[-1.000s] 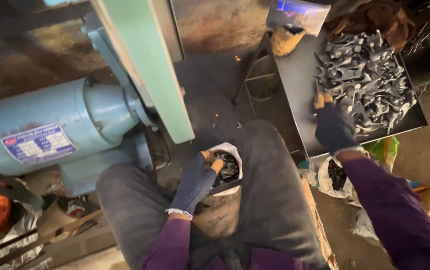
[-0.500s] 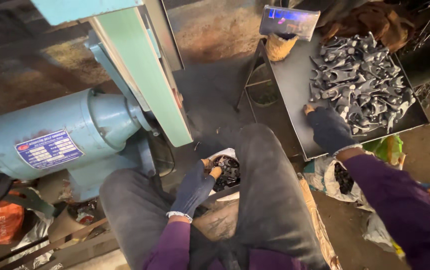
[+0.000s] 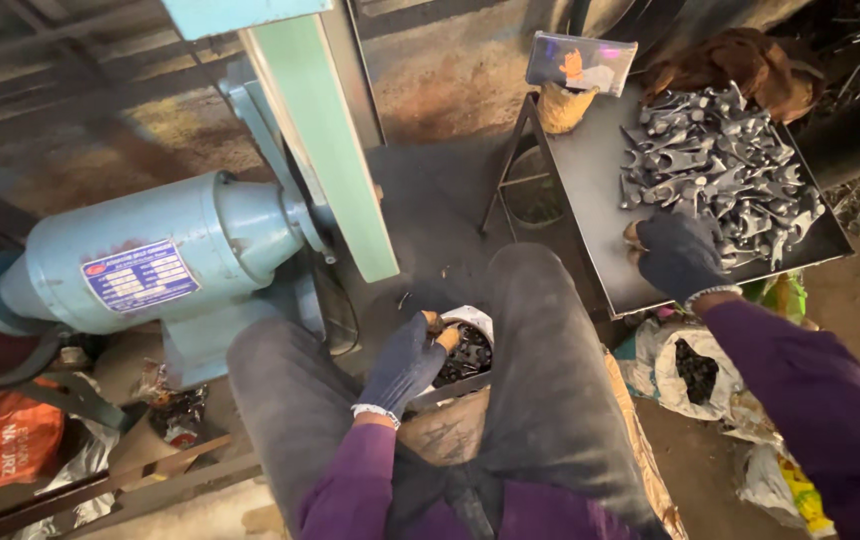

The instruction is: The person sits at a bench grinder and grinds small metal castings one at a time, holding each piece by hand against the spinning wheel until sparks fly. Finished pieces are placed on a metal tray of ground parts, and new rough castings are picked from the tray to continue grinding.

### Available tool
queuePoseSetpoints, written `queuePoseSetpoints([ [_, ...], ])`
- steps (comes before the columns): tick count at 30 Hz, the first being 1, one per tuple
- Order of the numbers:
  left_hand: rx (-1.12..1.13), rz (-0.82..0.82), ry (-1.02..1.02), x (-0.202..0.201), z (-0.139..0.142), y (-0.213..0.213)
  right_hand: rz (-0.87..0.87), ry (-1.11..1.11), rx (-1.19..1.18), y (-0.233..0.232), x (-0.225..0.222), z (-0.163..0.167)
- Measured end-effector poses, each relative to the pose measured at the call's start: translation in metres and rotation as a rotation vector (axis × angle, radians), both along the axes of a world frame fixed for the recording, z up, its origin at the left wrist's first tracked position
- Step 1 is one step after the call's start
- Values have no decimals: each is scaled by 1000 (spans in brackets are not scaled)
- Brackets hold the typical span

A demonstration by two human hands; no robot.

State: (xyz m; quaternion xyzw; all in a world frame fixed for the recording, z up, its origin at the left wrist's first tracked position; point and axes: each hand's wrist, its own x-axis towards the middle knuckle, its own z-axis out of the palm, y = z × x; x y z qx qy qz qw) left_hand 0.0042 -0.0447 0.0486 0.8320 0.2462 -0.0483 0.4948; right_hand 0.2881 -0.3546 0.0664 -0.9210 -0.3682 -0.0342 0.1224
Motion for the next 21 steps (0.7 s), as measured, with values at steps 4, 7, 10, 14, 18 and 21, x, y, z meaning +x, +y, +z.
queuePoseSetpoints([
  [4,-157,88,-150,6,1,-1,-102,257,580,63,-29,8],
  [7,-559,276,-268,14,-2,-3,-269,423,557,133,-82,9],
  [10,-1068,555,-267,14,-19,3,-52,588,557,190,-148,5],
  [14,-632,464,-505,-6,-55,20,-11,703,469,216,-193,5],
  [18,-848,652,-287,-14,-74,40,240,763,429,211,-200,7],
  [21,-950,643,-212,-19,-71,42,279,572,378,208,-202,0],
])
